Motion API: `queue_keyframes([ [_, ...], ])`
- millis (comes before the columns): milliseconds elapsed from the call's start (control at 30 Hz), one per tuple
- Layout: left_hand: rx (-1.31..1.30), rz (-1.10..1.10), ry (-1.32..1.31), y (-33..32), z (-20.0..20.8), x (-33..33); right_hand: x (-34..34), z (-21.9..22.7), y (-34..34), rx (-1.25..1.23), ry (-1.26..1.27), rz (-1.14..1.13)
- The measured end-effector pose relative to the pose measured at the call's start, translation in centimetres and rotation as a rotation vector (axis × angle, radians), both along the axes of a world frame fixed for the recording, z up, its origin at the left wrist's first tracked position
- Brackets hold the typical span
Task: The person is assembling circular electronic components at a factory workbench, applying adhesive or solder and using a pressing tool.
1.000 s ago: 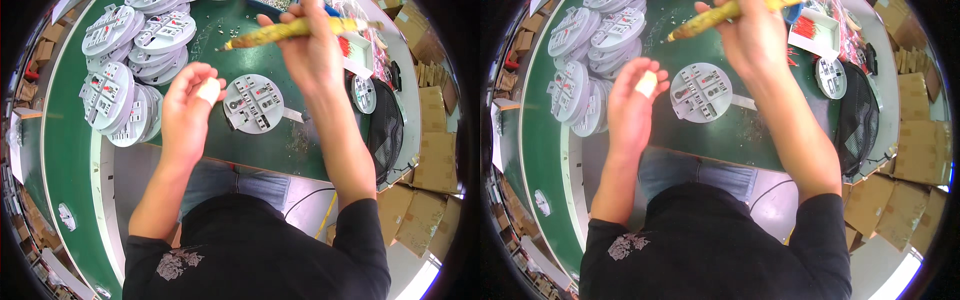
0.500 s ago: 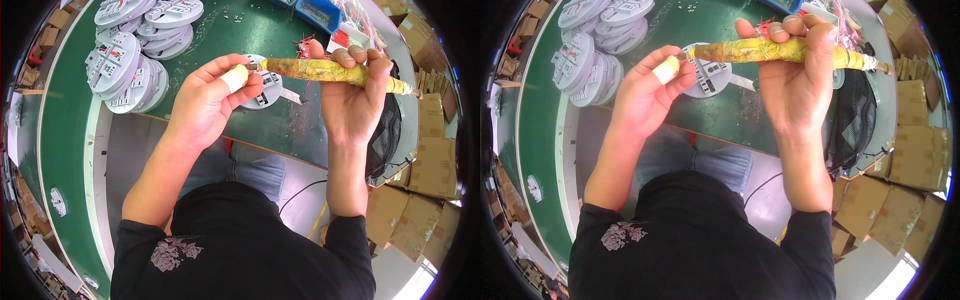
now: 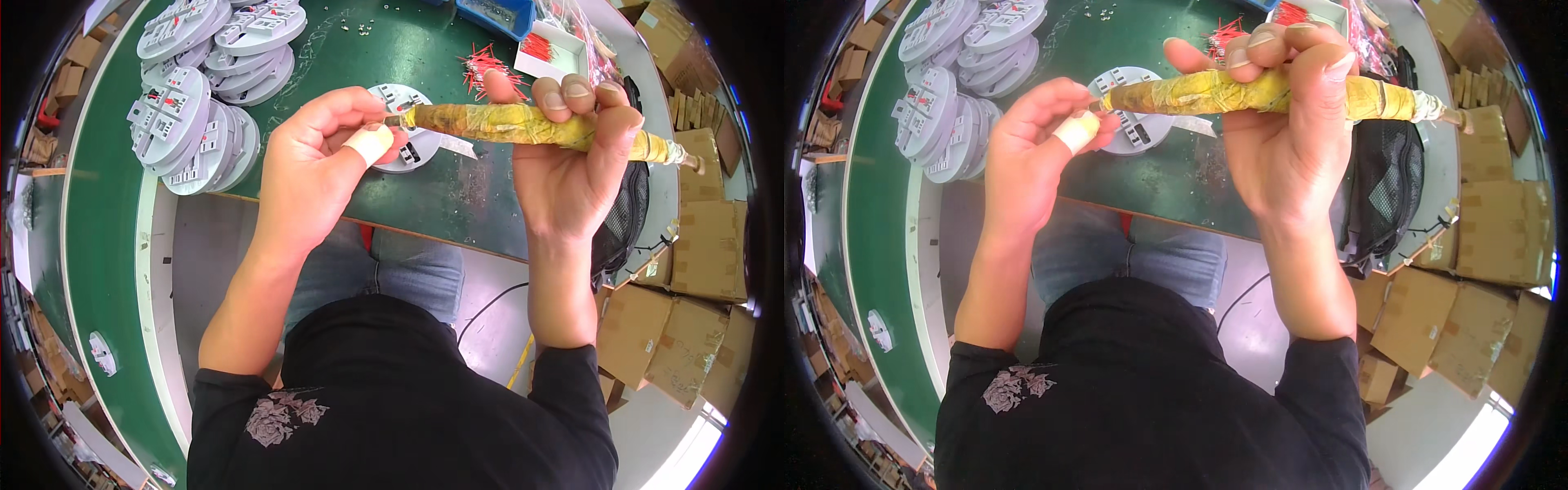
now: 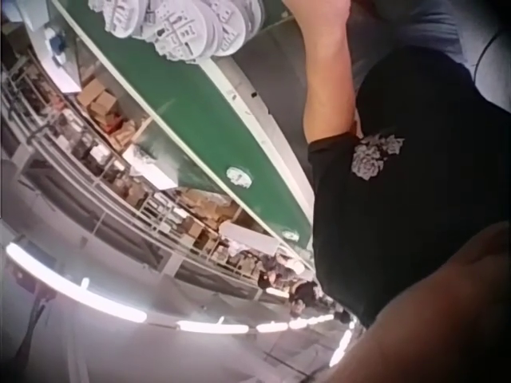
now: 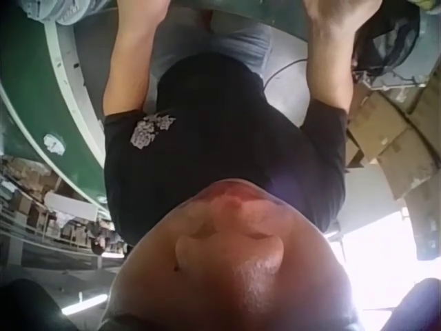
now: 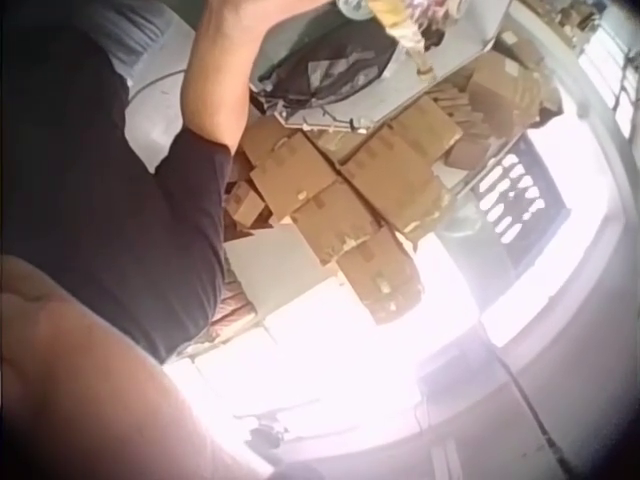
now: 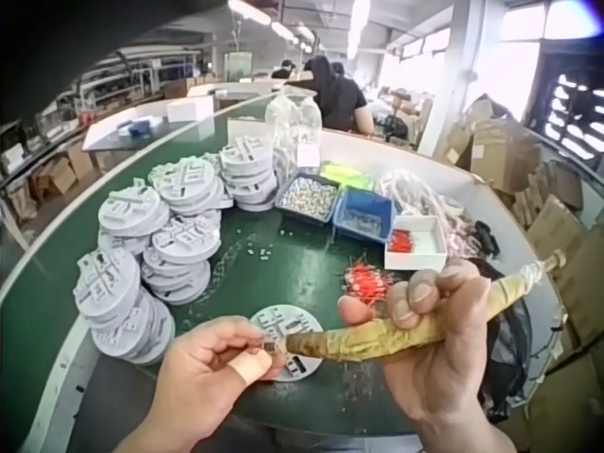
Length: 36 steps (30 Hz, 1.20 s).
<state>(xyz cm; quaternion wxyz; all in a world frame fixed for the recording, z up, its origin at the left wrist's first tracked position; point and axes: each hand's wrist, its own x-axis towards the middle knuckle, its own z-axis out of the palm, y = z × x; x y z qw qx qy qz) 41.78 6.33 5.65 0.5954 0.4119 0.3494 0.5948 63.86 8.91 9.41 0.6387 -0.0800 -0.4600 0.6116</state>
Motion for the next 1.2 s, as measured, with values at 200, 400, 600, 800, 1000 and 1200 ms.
queue_keyframes([
  [200, 0.572, 0.161, 0.827, 0.5, -0.2, -0.6, 0.4, 0.8, 0.1, 0.077, -0.139, -0.086],
  [400, 0.622, 0.060, 0.914, 2.3, -1.5, 0.7, 1.5, -0.3, 2.2, 0.034, 0.015, -0.252],
  [600, 0.599, -0.005, 1.037, 3.0, -3.4, 0.5, 0.0, -0.5, 3.5, -0.032, -0.114, -0.296],
  [800, 0.600, -0.049, 1.091, 3.4, -3.3, 0.7, -3.1, -0.6, 5.0, 0.067, -0.043, -0.153],
  [1000, 0.582, -0.045, 1.107, 3.4, -3.3, 0.5, -5.5, 1.0, 4.8, 0.062, -0.124, -0.041],
  [1200, 0.511, -0.098, 1.051, 3.7, -3.3, 0.5, -5.7, 1.1, 5.1, 0.274, -0.704, -0.205],
])
